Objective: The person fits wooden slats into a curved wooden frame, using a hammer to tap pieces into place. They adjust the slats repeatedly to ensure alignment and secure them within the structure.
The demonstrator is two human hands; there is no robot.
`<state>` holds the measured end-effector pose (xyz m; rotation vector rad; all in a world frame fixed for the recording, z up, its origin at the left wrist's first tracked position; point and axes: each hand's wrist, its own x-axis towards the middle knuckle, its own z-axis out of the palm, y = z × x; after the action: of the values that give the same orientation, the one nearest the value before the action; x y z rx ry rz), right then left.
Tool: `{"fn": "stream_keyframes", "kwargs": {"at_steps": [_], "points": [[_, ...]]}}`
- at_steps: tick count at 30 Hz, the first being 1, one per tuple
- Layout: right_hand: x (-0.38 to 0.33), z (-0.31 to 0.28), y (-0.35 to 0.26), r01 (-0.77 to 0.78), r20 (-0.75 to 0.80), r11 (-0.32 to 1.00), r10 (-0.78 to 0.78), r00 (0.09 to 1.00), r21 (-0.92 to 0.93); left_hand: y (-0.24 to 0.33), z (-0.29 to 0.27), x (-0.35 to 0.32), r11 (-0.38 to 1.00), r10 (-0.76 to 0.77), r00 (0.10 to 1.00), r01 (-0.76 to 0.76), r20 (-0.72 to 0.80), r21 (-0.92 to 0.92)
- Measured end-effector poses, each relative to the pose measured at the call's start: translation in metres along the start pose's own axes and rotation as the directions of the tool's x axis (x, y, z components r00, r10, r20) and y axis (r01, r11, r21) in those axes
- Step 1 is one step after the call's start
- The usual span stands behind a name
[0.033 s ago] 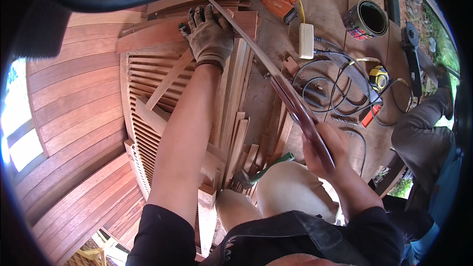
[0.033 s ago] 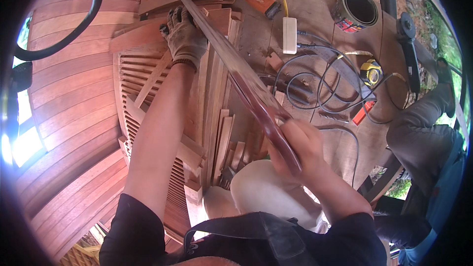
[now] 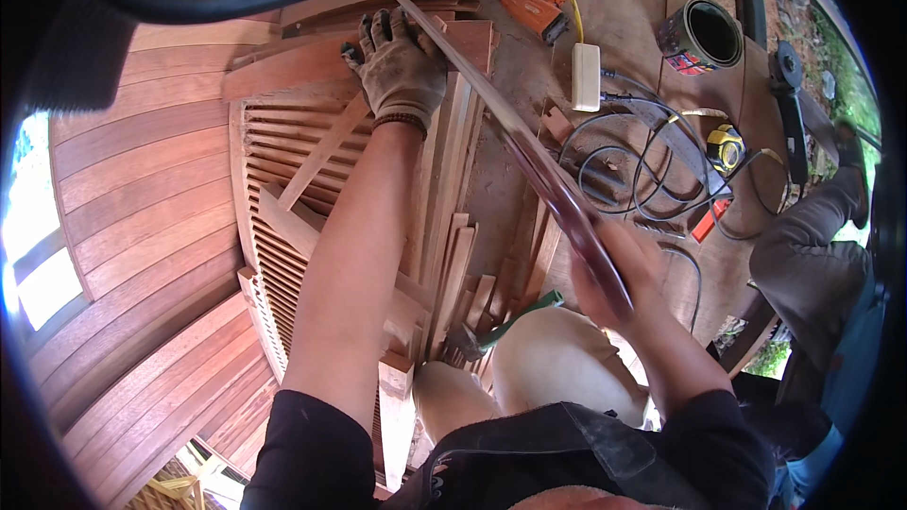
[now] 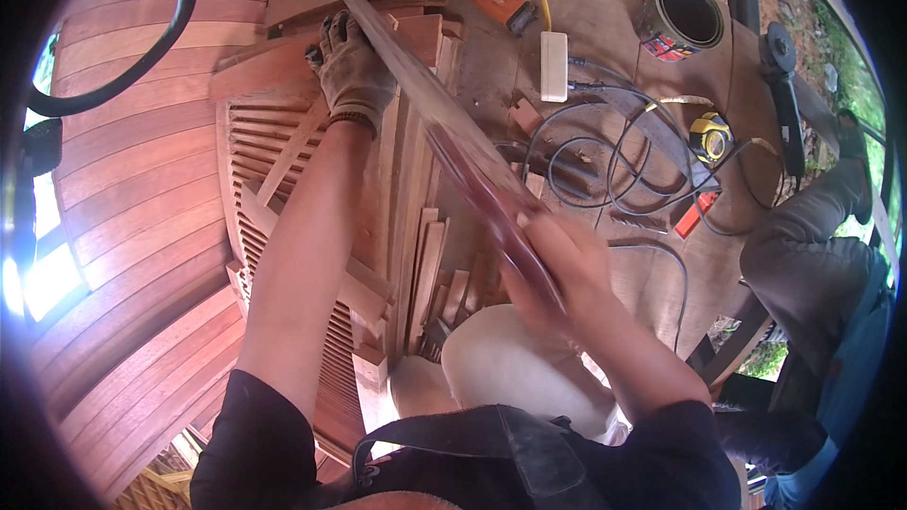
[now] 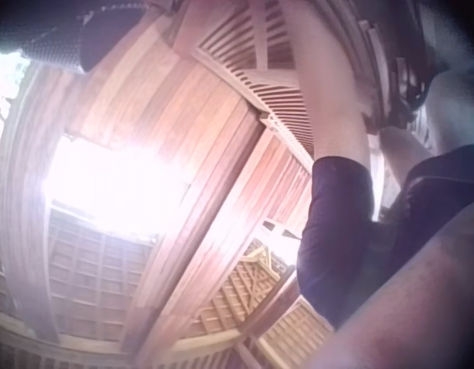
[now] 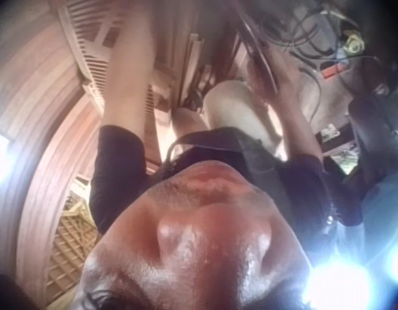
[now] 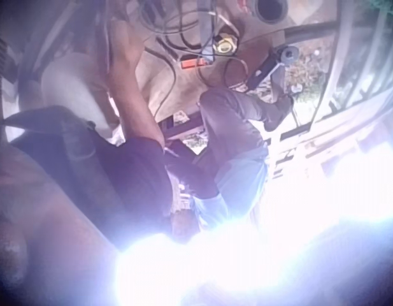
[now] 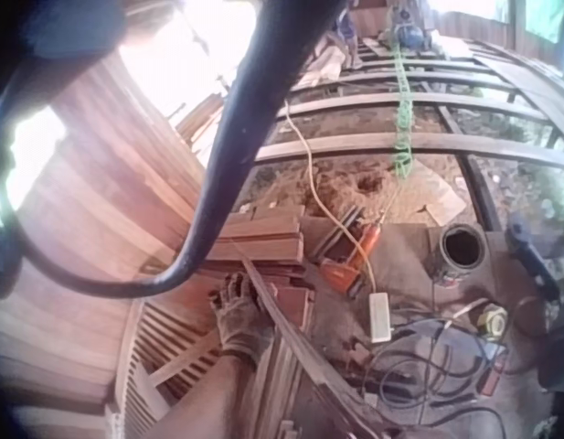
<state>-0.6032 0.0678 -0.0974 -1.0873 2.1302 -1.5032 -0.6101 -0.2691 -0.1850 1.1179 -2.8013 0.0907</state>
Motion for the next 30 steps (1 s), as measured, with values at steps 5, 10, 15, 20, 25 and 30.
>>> {"fn": "stream_keyframes", "kwargs": {"at_steps": [5, 10, 15, 20, 25, 30], "points": [[0.024, 0.019, 0.005, -0.015, -0.077, 1.000, 0.016, 0.997, 0.018, -0.001, -0.004, 0.003, 1.000, 0.009, 0.999, -0.009, 0.031, 0.011], [0.006, 0.002, 0.012, 0.015, 0.003, 1.000, -0.015, 1.000, -0.022, -0.002, 0.000, 0.004, 1.000, 0.015, 1.000, -0.015, 0.001, 0.024], [0.041, 0.022, 0.014, 0.005, -0.044, 0.999, -0.003, 0.999, 0.043, 0.000, -0.001, 0.005, 1.000, 0.018, 1.000, -0.018, 0.011, 0.001], [0.020, 0.016, 0.019, 0.029, -0.095, 0.999, -0.027, 0.995, 0.024, 0.001, -0.003, 0.003, 1.000, 0.021, 1.000, -0.022, 0.022, 0.022], [0.053, 0.030, 0.013, 0.003, -0.103, 0.993, 0.010, 0.995, 0.122, -0.005, 0.008, 0.004, 0.998, 0.048, 0.998, -0.047, -0.039, 0.045], [0.023, 0.020, 0.017, 0.014, -0.097, 0.998, -0.008, 0.995, 0.059, -0.003, 0.012, 0.005, 0.998, 0.049, 0.996, -0.046, -0.073, 0.034]]}}
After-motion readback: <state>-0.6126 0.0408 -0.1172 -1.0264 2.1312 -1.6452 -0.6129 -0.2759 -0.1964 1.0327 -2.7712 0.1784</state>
